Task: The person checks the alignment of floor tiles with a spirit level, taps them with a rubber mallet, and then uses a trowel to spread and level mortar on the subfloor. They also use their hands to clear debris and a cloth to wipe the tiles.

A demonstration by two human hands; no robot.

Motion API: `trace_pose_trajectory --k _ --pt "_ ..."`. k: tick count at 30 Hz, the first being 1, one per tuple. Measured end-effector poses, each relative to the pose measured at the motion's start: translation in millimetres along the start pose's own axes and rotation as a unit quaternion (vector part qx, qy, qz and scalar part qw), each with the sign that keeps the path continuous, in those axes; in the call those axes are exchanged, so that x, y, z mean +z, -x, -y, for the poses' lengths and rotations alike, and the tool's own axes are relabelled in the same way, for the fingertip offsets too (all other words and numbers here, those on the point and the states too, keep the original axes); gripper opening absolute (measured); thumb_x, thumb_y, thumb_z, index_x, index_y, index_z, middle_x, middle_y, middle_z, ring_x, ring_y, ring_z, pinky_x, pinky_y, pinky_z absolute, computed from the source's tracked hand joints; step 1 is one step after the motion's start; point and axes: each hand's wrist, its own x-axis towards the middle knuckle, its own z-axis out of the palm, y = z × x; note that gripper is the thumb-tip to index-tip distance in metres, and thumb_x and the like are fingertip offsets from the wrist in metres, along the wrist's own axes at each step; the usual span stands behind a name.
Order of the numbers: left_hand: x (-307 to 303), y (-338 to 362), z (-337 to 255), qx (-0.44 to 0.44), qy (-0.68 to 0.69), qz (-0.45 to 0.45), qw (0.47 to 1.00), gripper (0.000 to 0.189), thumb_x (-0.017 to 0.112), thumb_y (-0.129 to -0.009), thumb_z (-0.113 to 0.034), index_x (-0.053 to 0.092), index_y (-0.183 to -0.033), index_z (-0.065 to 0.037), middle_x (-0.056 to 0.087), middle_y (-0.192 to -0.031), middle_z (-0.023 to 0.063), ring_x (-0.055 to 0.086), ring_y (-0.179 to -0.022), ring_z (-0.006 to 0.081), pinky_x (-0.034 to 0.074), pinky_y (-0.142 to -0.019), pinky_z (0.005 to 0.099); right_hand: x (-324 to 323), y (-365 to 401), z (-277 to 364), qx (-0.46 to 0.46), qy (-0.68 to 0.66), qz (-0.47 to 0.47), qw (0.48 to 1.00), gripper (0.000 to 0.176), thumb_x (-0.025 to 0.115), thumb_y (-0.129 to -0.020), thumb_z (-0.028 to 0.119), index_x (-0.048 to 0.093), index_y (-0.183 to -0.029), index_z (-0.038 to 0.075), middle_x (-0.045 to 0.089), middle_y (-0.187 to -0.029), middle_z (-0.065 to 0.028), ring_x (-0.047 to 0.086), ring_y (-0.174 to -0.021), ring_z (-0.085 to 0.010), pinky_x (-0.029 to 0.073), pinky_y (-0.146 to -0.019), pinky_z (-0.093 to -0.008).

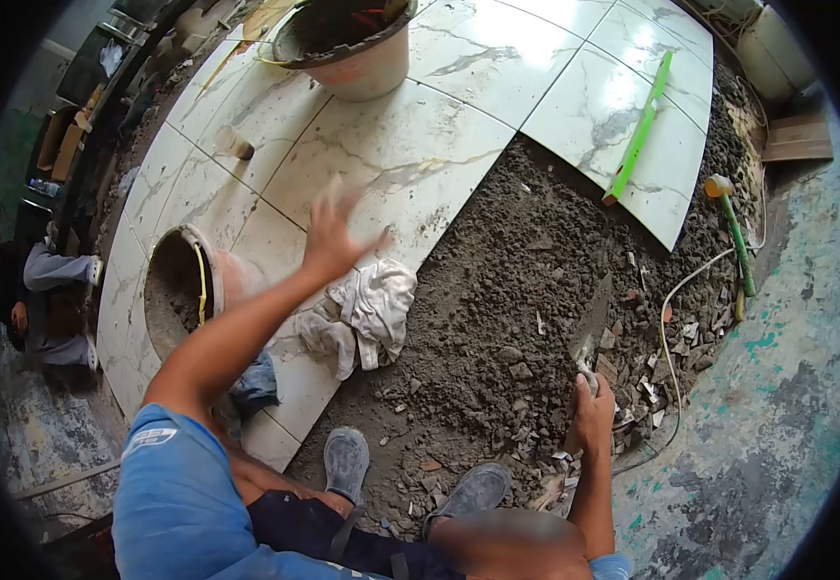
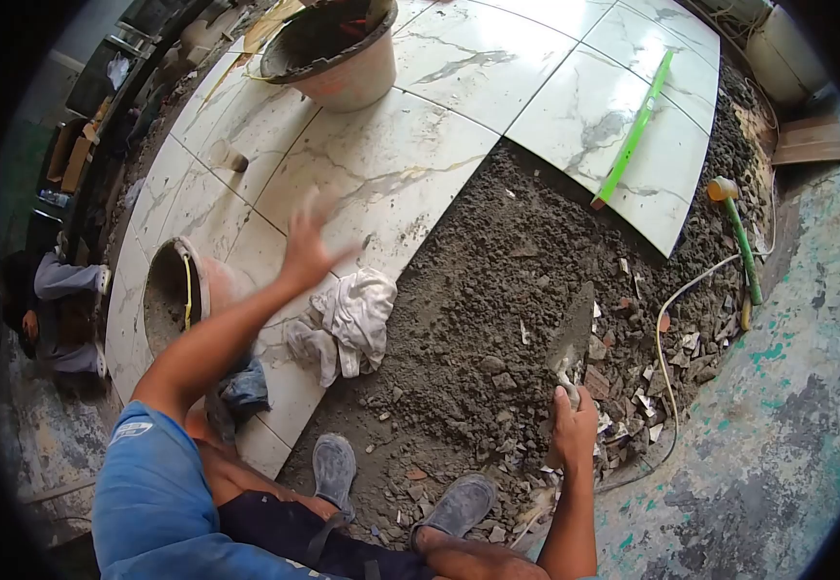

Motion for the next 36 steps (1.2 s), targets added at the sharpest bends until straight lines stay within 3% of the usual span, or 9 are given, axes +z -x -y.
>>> trace_pose_trajectory --k 3,8,11,13,19,27,29,32,36 --pt "-2 125 -26 0.131 -0.151 0.295 0.934 0.108 0.069 -0.060 -0.078 0.026 -0.152 -0.039 0.001 -0.161 0.0185 0.003 -0.145 0.0467 0.012 -0.104 0.0748 0 -2 3 -0.001 -0.024 0.009 1.000 0.032 0.062 -0.094 0.034 0.058 -0.091 0.003 0.052 -0.066 0.0009 0.046 -0.056 -0.0090 0.039 -0.052 -0.0270" --pt "3 111 -21 0.139 0.070 0.144 0.977 0.049 0.066 -0.073 -0.003 0.063 -0.121 -0.010 0.060 -0.116 0.0159 0.056 -0.109 0.0327 0.046 -0.095 0.0347 8 -8 6 -0.005 -0.048 0.005 0.999 0.033 0.063 -0.094 0.034 0.058 -0.089 0.003 0.052 -0.063 0.0008 0.047 -0.053 -0.0091 0.039 -0.050 -0.0272" --pt "-50 68 -41 0.094 0.175 0.104 0.974 0.041 0.061 -0.080 -0.006 0.063 -0.120 -0.007 0.065 -0.108 0.0131 0.060 -0.101 0.0264 0.048 -0.090 0.0336 4 -8 7 -0.007 -0.051 0.013 0.999 0.033 0.063 -0.094 0.034 0.057 -0.089 0.003 0.052 -0.063 0.0006 0.047 -0.052 -0.0095 0.039 -0.049 -0.0273" --pt "-90 34 -57 -0.092 0.358 0.120 0.921 0.035 0.054 -0.086 -0.005 0.062 -0.120 -0.003 0.067 -0.102 0.0089 0.061 -0.096 0.0168 0.048 -0.087 0.0296 3 -7 15 0.002 -0.067 0.006 0.998 0.033 0.063 -0.094 0.035 0.057 -0.089 0.003 0.052 -0.062 0.0006 0.047 -0.051 -0.0094 0.038 -0.049 -0.0267" --pt "-169 -88 -80 -0.065 0.358 0.093 0.927 0.038 0.048 -0.090 -0.006 0.059 -0.126 -0.001 0.066 -0.107 0.0059 0.062 -0.092 0.0128 0.050 -0.084 0.0269 4 -10 20 -0.005 -0.081 0.009 0.997 0.031 0.063 -0.094 0.034 0.057 -0.088 0.004 0.051 -0.060 0.0011 0.047 -0.049 -0.0085 0.038 -0.046 -0.0258" --pt "-24 -236 -104 0.115 0.104 -0.024 0.988 0.041 0.050 -0.086 -0.003 0.062 -0.125 -0.008 0.070 -0.110 0.0130 0.068 -0.096 0.0243 0.051 -0.088 0.0285 8 -12 13 -0.014 -0.086 0.021 0.996 0.028 0.062 -0.095 0.032 0.056 -0.089 0.004 0.052 -0.060 0.0010 0.048 -0.048 -0.0082 0.038 -0.046 -0.0249" --pt "48 -251 -83 0.128 0.050 0.148 0.979 0.049 0.055 -0.086 -0.018 0.056 -0.135 -0.023 0.059 -0.133 0.0136 0.056 -0.122 0.0319 0.043 -0.104 0.0397 9 -7 15 -0.016 -0.090 0.020 0.996 0.028 0.062 -0.095 0.031 0.056 -0.089 0.005 0.052 -0.061 0.0010 0.048 -0.048 -0.0081 0.038 -0.045 -0.0247" --pt "105 -191 -87 0.082 -0.047 0.164 0.982 0.078 0.058 -0.074 -0.072 0.034 -0.145 -0.050 0.010 -0.163 0.0023 0.001 -0.149 0.0322 -0.002 -0.117 0.0590 6 4 25 0.013 -0.090 0.015 0.996 0.027 0.062 -0.095 0.031 0.057 -0.091 0.005 0.051 -0.062 0.0022 0.047 -0.048 -0.0071 0.038 -0.045 -0.0244" --pt "107 -125 -72 0.140 -0.033 0.131 0.981 0.061 0.061 -0.085 -0.055 0.049 -0.140 -0.033 0.026 -0.158 0.0040 0.016 -0.147 0.0316 0.004 -0.117 0.0568 -4 3 19 -0.002 -0.075 0.007 0.997 0.026 0.062 -0.095 0.030 0.056 -0.091 0.005 0.050 -0.060 0.0024 0.046 -0.048 -0.0068 0.037 -0.044 -0.0240"
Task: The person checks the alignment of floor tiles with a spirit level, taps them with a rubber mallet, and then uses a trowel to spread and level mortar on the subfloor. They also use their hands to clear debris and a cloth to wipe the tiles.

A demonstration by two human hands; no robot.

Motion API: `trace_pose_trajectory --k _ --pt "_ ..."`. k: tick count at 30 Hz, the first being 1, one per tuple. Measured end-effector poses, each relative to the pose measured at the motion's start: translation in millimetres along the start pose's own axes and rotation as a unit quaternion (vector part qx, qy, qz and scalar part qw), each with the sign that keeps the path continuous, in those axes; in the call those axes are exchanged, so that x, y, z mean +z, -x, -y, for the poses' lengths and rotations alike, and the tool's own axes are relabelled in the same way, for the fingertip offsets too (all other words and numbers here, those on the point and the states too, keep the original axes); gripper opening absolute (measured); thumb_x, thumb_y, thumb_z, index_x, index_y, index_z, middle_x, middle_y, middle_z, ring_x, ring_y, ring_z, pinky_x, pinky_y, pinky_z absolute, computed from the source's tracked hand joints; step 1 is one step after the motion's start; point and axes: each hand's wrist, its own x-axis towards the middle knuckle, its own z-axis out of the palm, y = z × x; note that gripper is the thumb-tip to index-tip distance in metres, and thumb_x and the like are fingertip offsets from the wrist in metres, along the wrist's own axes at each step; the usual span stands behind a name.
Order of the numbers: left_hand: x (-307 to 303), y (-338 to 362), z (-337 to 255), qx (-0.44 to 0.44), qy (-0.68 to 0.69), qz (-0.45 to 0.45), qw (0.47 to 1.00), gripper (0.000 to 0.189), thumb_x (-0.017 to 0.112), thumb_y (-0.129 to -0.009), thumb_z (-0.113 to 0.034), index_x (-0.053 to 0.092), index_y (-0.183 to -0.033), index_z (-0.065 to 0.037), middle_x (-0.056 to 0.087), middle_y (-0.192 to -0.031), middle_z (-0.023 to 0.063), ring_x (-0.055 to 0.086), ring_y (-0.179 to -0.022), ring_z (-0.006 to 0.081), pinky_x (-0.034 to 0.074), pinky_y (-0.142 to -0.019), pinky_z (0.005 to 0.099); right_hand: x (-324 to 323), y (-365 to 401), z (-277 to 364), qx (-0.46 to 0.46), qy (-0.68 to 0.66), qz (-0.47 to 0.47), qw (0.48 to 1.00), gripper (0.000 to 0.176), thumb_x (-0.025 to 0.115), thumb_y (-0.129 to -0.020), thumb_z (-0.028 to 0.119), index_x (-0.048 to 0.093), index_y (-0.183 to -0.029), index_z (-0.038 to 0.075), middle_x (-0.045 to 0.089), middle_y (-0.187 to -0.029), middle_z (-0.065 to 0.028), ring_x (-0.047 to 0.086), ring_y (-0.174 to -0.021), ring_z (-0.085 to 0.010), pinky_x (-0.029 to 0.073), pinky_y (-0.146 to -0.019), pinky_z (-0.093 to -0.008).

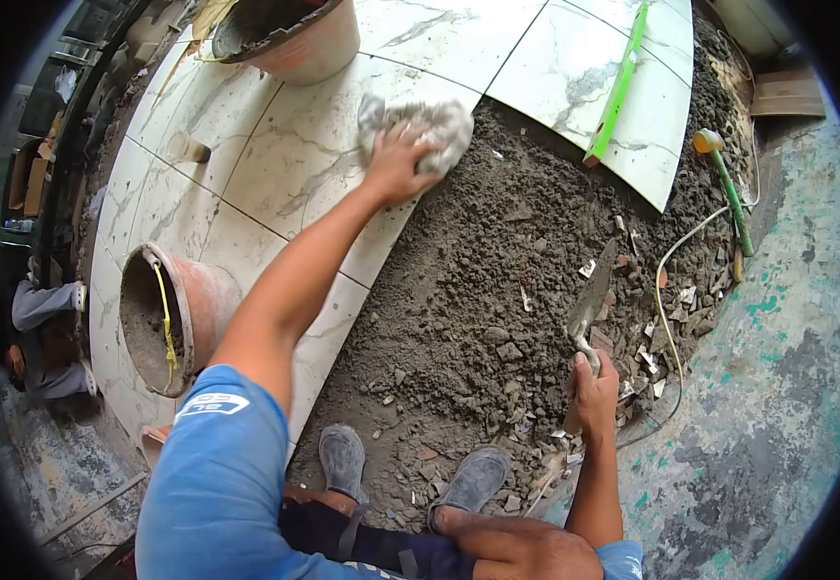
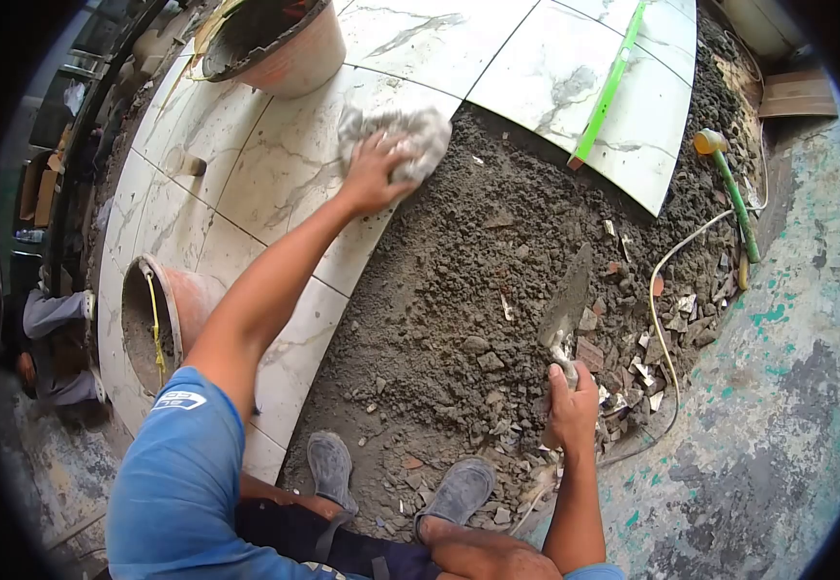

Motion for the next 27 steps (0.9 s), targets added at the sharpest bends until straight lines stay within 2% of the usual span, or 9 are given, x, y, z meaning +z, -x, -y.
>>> trace_pose_trajectory --k 4,6,7,9,13,19,21,23,27 --pt "1 181 0 0.163 0.036 0.098 0.981 0.051 0.072 -0.082 -0.026 0.058 -0.131 -0.025 0.036 -0.153 0.0052 0.025 -0.142 0.0340 0.015 -0.115 0.0570 2 -7 5 -0.017 -0.045 0.005 0.999 0.020 0.058 -0.098 0.024 0.054 -0.093 0.005 0.049 -0.060 0.0011 0.047 -0.047 -0.0081 0.037 -0.043 -0.0231" --pt "-29 270 -3 0.128 0.137 0.232 0.955 0.042 0.074 -0.079 -0.021 0.063 -0.119 -0.017 0.054 -0.136 0.0109 0.042 -0.130 0.0337 0.031 -0.108 0.0512 9 -5 17 -0.031 -0.068 0.002 0.997 0.023 0.059 -0.097 0.028 0.054 -0.092 0.005 0.050 -0.060 0.0016 0.047 -0.048 -0.0075 0.037 -0.044 -0.0233" --pt "-53 293 -5 -0.002 0.217 0.353 0.910 0.038 0.073 -0.081 -0.021 0.063 -0.116 -0.012 0.062 -0.118 0.0153 0.053 -0.117 0.0350 0.040 -0.098 0.0444 12 -5 20 -0.036 -0.082 0.001 0.996 0.027 0.061 -0.096 0.031 0.054 -0.091 0.005 0.050 -0.060 0.0021 0.046 -0.048 -0.0068 0.037 -0.045 -0.0236" --pt "-101 312 -17 -0.098 0.276 0.332 0.897 0.035 0.071 -0.084 -0.020 0.061 -0.115 -0.007 0.064 -0.107 0.0175 0.058 -0.107 0.0364 0.044 -0.092 0.0407 16 -3 19 -0.031 -0.067 0.014 0.997 0.026 0.060 -0.096 0.030 0.054 -0.094 0.004 0.050 -0.061 0.0013 0.046 -0.049 -0.0073 0.038 -0.046 -0.0240" --pt "-151 281 -17 -0.129 0.282 0.201 0.929 0.034 0.070 -0.084 -0.017 0.060 -0.114 -0.003 0.062 -0.111 0.0174 0.057 -0.107 0.0343 0.044 -0.094 0.0405 27 -4 15 -0.028 -0.017 0.058 0.998 0.027 0.057 -0.095 0.026 0.053 -0.106 0.001 0.054 -0.068 -0.0026 0.048 -0.051 -0.0094 0.040 -0.049 -0.0252" --pt "-111 218 -1 -0.078 0.066 0.028 0.994 0.035 0.068 -0.085 -0.020 0.060 -0.118 -0.011 0.061 -0.109 0.0154 0.055 -0.106 0.0341 0.044 -0.090 0.0435 88 -24 38 0.032 -0.023 0.181 0.983 0.028 0.053 -0.097 0.024 0.045 -0.111 0.001 0.058 -0.078 -0.0067 0.059 -0.057 -0.0144 0.048 -0.049 -0.0328" --pt "-75 213 21 -0.193 -0.053 -0.125 0.972 0.035 0.067 -0.085 -0.021 0.060 -0.119 -0.016 0.059 -0.112 0.0126 0.052 -0.108 0.0346 0.042 -0.089 0.0490 121 -66 26 -0.030 0.044 0.147 0.988 0.033 0.053 -0.098 0.027 0.045 -0.112 -0.001 0.059 -0.081 -0.0094 0.061 -0.056 -0.0163 0.048 -0.048 -0.0334" --pt "-58 210 48 -0.305 -0.124 -0.184 0.926 0.037 0.067 -0.084 -0.019 0.060 -0.121 -0.021 0.057 -0.119 0.0112 0.050 -0.113 0.0352 0.040 -0.090 0.0528 146 -103 47 -0.050 0.121 0.091 0.987 0.047 0.051 -0.096 0.033 0.047 -0.120 -0.007 0.063 -0.104 -0.0299 0.064 -0.095 -0.0447 0.050 -0.082 -0.0483" --pt "-69 201 106 -0.503 -0.155 -0.230 0.819 0.041 0.064 -0.087 -0.021 0.058 -0.127 -0.025 0.054 -0.131 0.0128 0.048 -0.119 0.0362 0.038 -0.097 0.0525 174 -146 104 -0.045 0.212 0.089 0.972 0.046 0.048 -0.095 0.030 0.049 -0.120 -0.009 0.059 -0.113 -0.0353 0.057 -0.109 -0.0484 0.046 -0.093 -0.0506"
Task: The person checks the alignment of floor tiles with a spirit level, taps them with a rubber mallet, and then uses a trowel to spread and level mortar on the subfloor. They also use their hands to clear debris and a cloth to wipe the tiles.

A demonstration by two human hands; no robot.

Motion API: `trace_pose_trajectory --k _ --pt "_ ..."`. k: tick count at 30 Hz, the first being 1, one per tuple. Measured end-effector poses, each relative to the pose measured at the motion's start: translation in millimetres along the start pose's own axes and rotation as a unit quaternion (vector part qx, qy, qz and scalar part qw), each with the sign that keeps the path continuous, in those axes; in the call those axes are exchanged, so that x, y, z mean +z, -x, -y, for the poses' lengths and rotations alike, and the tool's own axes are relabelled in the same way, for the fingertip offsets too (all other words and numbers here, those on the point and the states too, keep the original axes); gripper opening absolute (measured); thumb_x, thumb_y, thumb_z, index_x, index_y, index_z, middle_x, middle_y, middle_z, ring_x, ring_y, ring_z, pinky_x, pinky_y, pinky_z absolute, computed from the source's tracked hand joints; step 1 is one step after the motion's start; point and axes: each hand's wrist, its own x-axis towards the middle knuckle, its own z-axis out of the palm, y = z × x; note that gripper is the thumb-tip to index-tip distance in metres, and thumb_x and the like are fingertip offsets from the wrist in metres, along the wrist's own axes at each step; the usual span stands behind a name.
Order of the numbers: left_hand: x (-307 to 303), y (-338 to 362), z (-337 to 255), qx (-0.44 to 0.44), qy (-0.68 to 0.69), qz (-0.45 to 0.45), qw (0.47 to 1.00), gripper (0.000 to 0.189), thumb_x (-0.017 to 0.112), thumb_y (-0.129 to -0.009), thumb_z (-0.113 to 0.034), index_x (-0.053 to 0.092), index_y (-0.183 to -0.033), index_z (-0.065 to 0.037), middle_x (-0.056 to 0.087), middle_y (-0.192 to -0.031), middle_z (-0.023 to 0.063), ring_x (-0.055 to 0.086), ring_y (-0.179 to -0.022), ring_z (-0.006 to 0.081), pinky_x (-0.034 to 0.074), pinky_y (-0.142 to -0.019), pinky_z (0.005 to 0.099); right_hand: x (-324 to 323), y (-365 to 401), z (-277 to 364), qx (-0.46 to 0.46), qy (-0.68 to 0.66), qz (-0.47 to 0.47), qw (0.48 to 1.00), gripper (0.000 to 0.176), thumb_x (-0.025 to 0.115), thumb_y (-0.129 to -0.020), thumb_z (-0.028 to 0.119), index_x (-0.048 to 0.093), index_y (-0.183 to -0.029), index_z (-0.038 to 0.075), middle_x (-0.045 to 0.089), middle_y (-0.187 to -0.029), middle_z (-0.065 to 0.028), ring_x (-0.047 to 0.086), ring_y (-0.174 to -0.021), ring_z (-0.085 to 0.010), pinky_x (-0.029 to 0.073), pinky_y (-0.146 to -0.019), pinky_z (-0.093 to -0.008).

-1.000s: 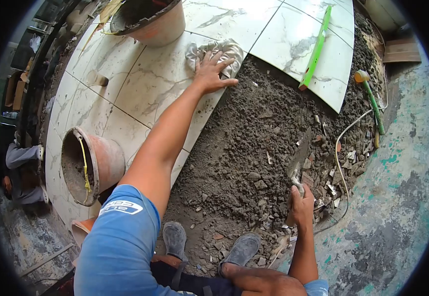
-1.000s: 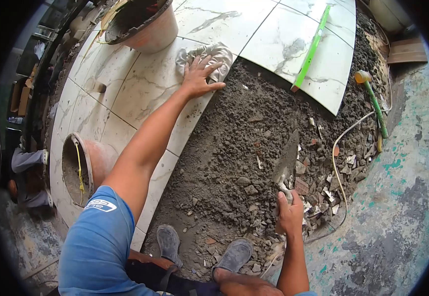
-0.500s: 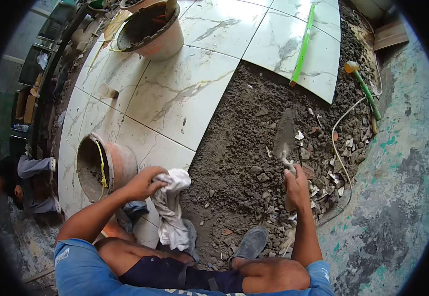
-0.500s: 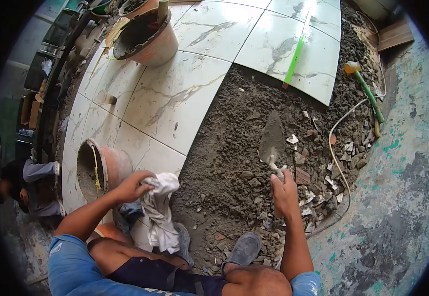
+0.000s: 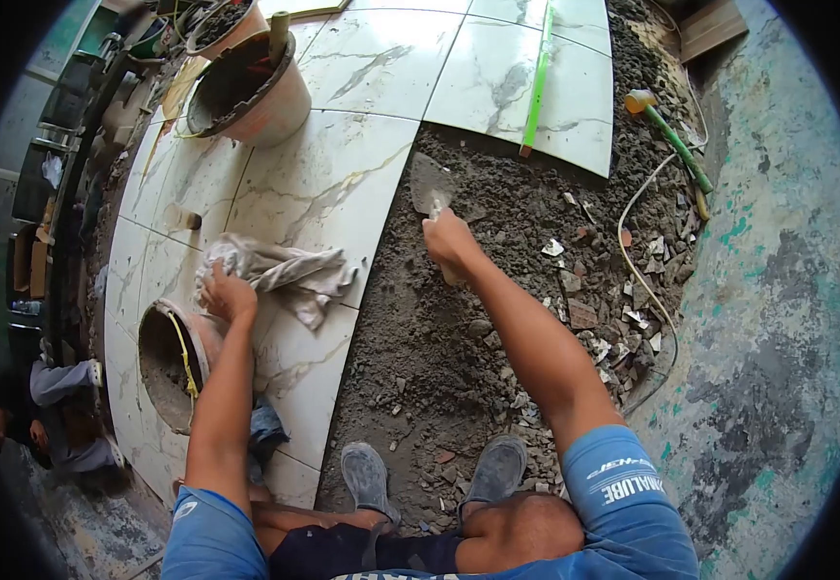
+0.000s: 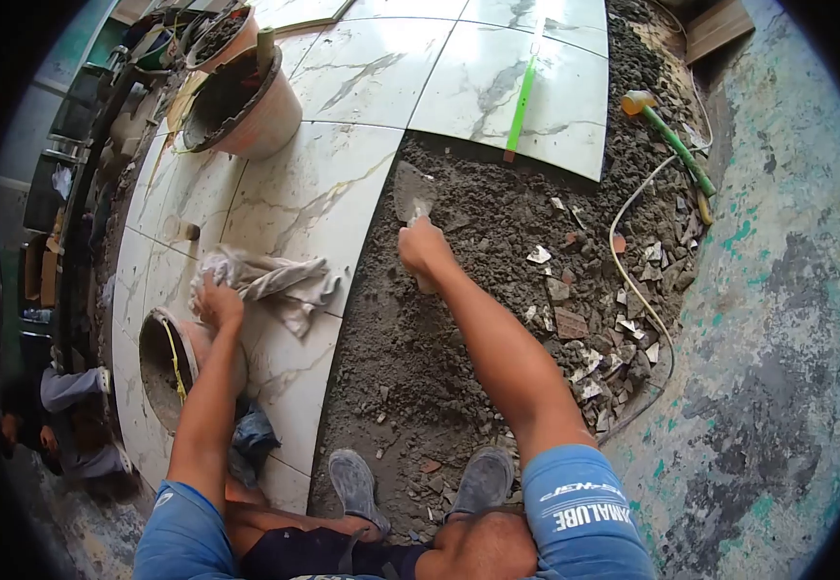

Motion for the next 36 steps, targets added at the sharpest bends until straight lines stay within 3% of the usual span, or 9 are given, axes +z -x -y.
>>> trace_pose_trajectory --k 3,6,8,10,14,17,20,28,36 --pt "34 -12 16 0.088 -0.005 0.067 0.994 0.057 0.057 -0.091 -0.037 0.041 -0.145 -0.026 0.022 -0.158 0.0133 0.024 -0.140 0.0425 0.024 -0.109 0.0616 -11 -21 -12 0.006 0.020 -0.014 1.000 0.044 0.048 -0.095 0.030 0.051 -0.117 -0.008 0.060 -0.112 -0.0344 0.056 -0.111 -0.0473 0.046 -0.094 -0.0509" --pt "10 36 -16 0.155 0.011 0.185 0.970 0.065 0.051 -0.093 -0.050 0.032 -0.151 -0.028 0.011 -0.162 0.0120 0.009 -0.146 0.0435 0.011 -0.109 0.0701 -49 -5 -77 -0.007 -0.049 -0.091 0.995 0.035 0.051 -0.094 0.030 0.055 -0.106 -0.003 0.064 -0.098 -0.0300 0.061 -0.094 -0.0468 0.049 -0.082 -0.0499" --pt "48 64 -1 0.194 0.019 0.213 0.957 0.072 0.044 -0.092 -0.061 0.023 -0.154 -0.029 0.007 -0.162 0.0117 0.004 -0.147 0.0434 0.005 -0.106 0.0745 -84 5 -139 0.016 -0.040 -0.139 0.989 0.027 0.053 -0.095 0.027 0.055 -0.103 0.001 0.061 -0.078 -0.0156 0.062 -0.061 -0.0281 0.051 -0.055 -0.0415" --pt "69 97 3 0.217 0.058 0.199 0.954 0.075 0.041 -0.092 -0.064 0.017 -0.155 -0.030 0.005 -0.162 0.0118 0.003 -0.147 0.0420 0.004 -0.107 0.0732 -120 45 -144 0.148 -0.195 -0.120 0.962 0.025 0.052 -0.097 0.027 0.054 -0.104 0.003 0.056 -0.073 -0.0078 0.057 -0.052 -0.0172 0.048 -0.044 -0.0337" --pt "68 111 -7 0.198 0.026 0.145 0.969 0.074 0.038 -0.093 -0.064 0.015 -0.155 -0.032 0.005 -0.162 0.0116 0.004 -0.148 0.0381 0.004 -0.111 0.0674 -120 88 -119 0.151 -0.138 -0.136 0.969 0.026 0.051 -0.098 0.028 0.054 -0.103 0.003 0.055 -0.072 -0.0060 0.057 -0.053 -0.0155 0.048 -0.043 -0.0316" --pt "65 110 -8 0.201 0.023 0.146 0.968 0.073 0.038 -0.093 -0.064 0.015 -0.155 -0.033 0.006 -0.162 0.0112 0.006 -0.148 0.0379 0.005 -0.113 0.0651 -59 55 -110 -0.010 -0.029 -0.072 0.997 0.038 0.050 -0.098 0.035 0.055 -0.100 -0.003 0.063 -0.093 -0.0258 0.060 -0.090 -0.0435 0.046 -0.080 -0.0492" --pt "65 111 -7 0.201 0.011 0.145 0.969 0.073 0.036 -0.093 -0.065 0.015 -0.155 -0.033 0.007 -0.162 0.0098 0.007 -0.148 0.0373 0.006 -0.113 0.0640 -39 36 -77 0.027 -0.008 -0.020 0.999 0.040 0.051 -0.097 0.035 0.057 -0.106 -0.003 0.063 -0.106 -0.0281 0.058 -0.102 -0.0461 0.046 -0.087 -0.0481" --pt "67 115 -7 0.195 0.028 0.100 0.975 0.073 0.039 -0.092 -0.065 0.018 -0.155 -0.034 0.010 -0.162 0.0092 0.011 -0.147 0.0366 0.008 -0.113 0.0637 -156 53 -181 0.106 -0.008 -0.129 0.986 0.032 0.052 -0.098 0.033 0.055 -0.099 0.001 0.053 -0.067 -0.0052 0.054 -0.051 -0.0151 0.047 -0.047 -0.0313" --pt "68 113 -8 0.212 0.045 0.067 0.974 0.072 0.040 -0.091 -0.065 0.023 -0.153 -0.034 0.017 -0.160 0.0116 0.015 -0.146 0.0373 0.010 -0.112 0.0641 -77 123 -120 0.190 -0.154 0.038 0.969 0.032 0.048 -0.100 0.040 0.051 -0.103 0.008 0.048 -0.069 -0.0011 0.049 -0.051 -0.0114 0.043 -0.045 -0.0279"
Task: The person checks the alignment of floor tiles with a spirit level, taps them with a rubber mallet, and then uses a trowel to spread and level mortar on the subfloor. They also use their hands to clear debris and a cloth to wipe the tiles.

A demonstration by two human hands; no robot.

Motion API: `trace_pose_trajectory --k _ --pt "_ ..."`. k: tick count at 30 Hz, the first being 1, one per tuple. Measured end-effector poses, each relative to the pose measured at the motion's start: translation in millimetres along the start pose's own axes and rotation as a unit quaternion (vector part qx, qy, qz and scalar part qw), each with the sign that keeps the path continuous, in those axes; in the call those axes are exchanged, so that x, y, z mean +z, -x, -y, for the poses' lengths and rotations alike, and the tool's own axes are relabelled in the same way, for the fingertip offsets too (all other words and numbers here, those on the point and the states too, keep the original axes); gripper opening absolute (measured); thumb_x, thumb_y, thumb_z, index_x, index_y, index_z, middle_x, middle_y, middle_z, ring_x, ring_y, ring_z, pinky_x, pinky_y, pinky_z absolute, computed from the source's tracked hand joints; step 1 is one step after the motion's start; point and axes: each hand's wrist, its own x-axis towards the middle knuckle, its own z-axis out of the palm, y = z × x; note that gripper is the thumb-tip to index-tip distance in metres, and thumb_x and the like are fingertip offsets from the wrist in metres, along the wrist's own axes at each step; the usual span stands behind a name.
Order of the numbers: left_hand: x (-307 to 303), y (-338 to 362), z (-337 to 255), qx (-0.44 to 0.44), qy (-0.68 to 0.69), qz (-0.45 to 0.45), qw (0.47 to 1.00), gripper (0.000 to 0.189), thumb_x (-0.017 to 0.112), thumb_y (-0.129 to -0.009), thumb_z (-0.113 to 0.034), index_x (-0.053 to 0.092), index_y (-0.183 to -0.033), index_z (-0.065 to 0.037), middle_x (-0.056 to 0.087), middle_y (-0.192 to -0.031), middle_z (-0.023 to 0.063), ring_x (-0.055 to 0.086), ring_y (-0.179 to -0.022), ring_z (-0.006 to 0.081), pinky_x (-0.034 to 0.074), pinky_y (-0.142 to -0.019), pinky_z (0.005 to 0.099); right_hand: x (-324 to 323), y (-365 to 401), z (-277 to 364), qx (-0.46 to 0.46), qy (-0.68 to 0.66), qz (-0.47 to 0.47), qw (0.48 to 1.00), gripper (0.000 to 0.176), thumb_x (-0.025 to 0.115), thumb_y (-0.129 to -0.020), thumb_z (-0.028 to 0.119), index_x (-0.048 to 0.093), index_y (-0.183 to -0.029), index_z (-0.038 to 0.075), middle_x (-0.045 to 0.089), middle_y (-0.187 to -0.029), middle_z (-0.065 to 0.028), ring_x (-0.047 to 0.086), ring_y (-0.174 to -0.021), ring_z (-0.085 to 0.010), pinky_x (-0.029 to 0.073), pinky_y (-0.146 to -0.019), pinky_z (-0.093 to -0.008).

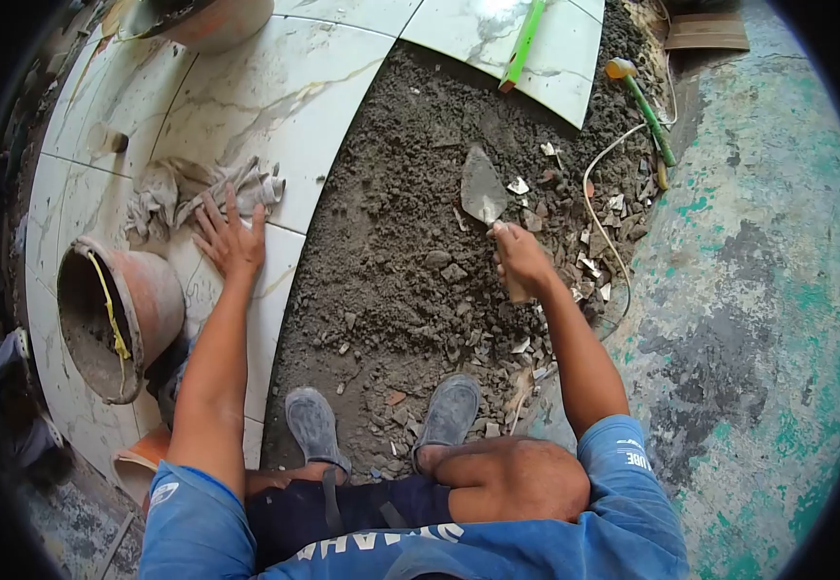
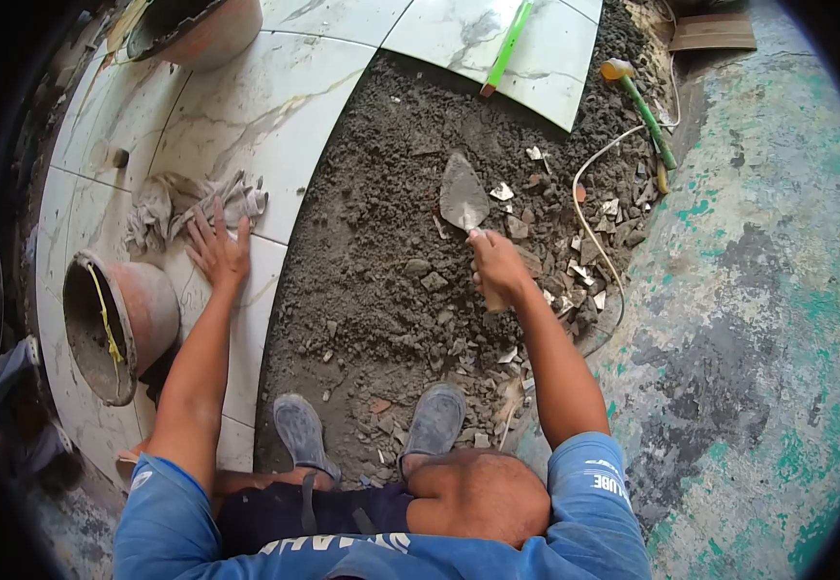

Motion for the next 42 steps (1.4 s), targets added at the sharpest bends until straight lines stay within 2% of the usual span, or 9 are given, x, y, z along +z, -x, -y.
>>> trace_pose_trajectory --k 8,12,14,19,23,27,34,38,42 --pt "-3 0 -3 -0.012 0.008 0.000 1.000 0.074 0.041 -0.089 -0.068 0.024 -0.153 -0.034 0.015 -0.161 0.0113 0.014 -0.146 0.0366 0.007 -0.113 0.0630 19 90 -87 0.039 0.136 0.190 0.971 0.030 0.051 -0.100 0.035 0.054 -0.094 0.005 0.050 -0.066 -0.0009 0.049 -0.057 -0.0121 0.044 -0.052 -0.0323" --pt "-6 -1 -5 -0.030 -0.008 0.038 0.999 0.074 0.040 -0.090 -0.067 0.021 -0.154 -0.034 0.013 -0.161 0.0117 0.012 -0.147 0.0366 0.007 -0.114 0.0619 33 57 -38 -0.060 0.115 0.189 0.973 0.034 0.047 -0.101 0.038 0.053 -0.091 0.005 0.048 -0.064 0.0023 0.043 -0.049 -0.0085 0.037 -0.043 -0.0274" --pt "-3 4 -3 -0.025 -0.007 0.032 0.999 0.074 0.039 -0.090 -0.067 0.022 -0.154 -0.034 0.013 -0.161 0.0119 0.012 -0.147 0.0369 0.007 -0.114 0.0617 58 42 -29 0.006 0.132 0.209 0.969 0.038 0.047 -0.101 0.040 0.056 -0.097 0.003 0.053 -0.066 -0.0026 0.050 -0.054 -0.0134 0.042 -0.050 -0.0323" --pt "-2 0 -1 -0.014 0.002 0.016 1.000 0.074 0.038 -0.090 -0.068 0.021 -0.154 -0.035 0.013 -0.161 0.0120 0.012 -0.147 0.0375 0.008 -0.114 0.0612 101 87 -90 -0.084 0.377 0.284 0.877 0.046 0.049 -0.096 0.047 0.058 -0.116 0.006 0.066 -0.088 -0.0236 0.064 -0.085 -0.0399 0.049 -0.080 -0.0493" --pt "2 1 -1 -0.013 0.007 0.017 1.000 0.075 0.039 -0.090 -0.068 0.020 -0.154 -0.034 0.012 -0.161 0.0110 0.011 -0.147 0.0373 0.006 -0.114 0.0623 84 62 -57 -0.139 0.464 0.175 0.857 0.044 0.049 -0.095 0.051 0.059 -0.113 0.011 0.067 -0.092 -0.0235 0.064 -0.089 -0.0429 0.050 -0.080 -0.0529" --pt "8 1 4 -0.005 0.003 0.004 1.000 0.074 0.039 -0.091 -0.067 0.020 -0.154 -0.034 0.014 -0.161 0.0105 0.012 -0.147 0.0366 0.008 -0.114 0.0614 39 30 -50 -0.123 0.296 0.059 0.945 0.043 0.051 -0.096 0.044 0.057 -0.111 0.004 0.065 -0.091 -0.0274 0.062 -0.090 -0.0464 0.047 -0.076 -0.0514" --pt "3 1 0 -0.002 -0.010 0.017 1.000 0.072 0.038 -0.091 -0.066 0.022 -0.154 -0.034 0.015 -0.161 0.0117 0.014 -0.147 0.0365 0.009 -0.114 0.0606 -21 47 -113 -0.037 0.131 -0.102 0.985 0.043 0.049 -0.098 0.042 0.057 -0.106 0.001 0.064 -0.086 -0.0231 0.061 -0.084 -0.0421 0.047 -0.076 -0.0460" --pt "3 -1 2 0.007 -0.018 0.000 1.000 0.071 0.037 -0.092 -0.065 0.022 -0.154 -0.034 0.015 -0.161 0.0119 0.014 -0.147 0.0364 0.008 -0.115 0.0596 -38 71 -118 0.011 0.083 -0.177 0.981 0.043 0.048 -0.098 0.041 0.058 -0.107 0.001 0.064 -0.084 -0.0222 0.062 -0.080 -0.0418 0.047 -0.074 -0.0446" --pt "9 1 8 0.009 -0.030 0.004 1.000 0.071 0.037 -0.092 -0.066 0.021 -0.154 -0.034 0.015 -0.161 0.0118 0.014 -0.147 0.0353 0.009 -0.115 0.0597 -46 106 -64 -0.127 0.166 -0.362 0.908 0.039 0.047 -0.098 0.032 0.049 -0.117 -0.002 0.064 -0.085 -0.0280 0.062 -0.079 -0.0479 0.047 -0.071 -0.0518"
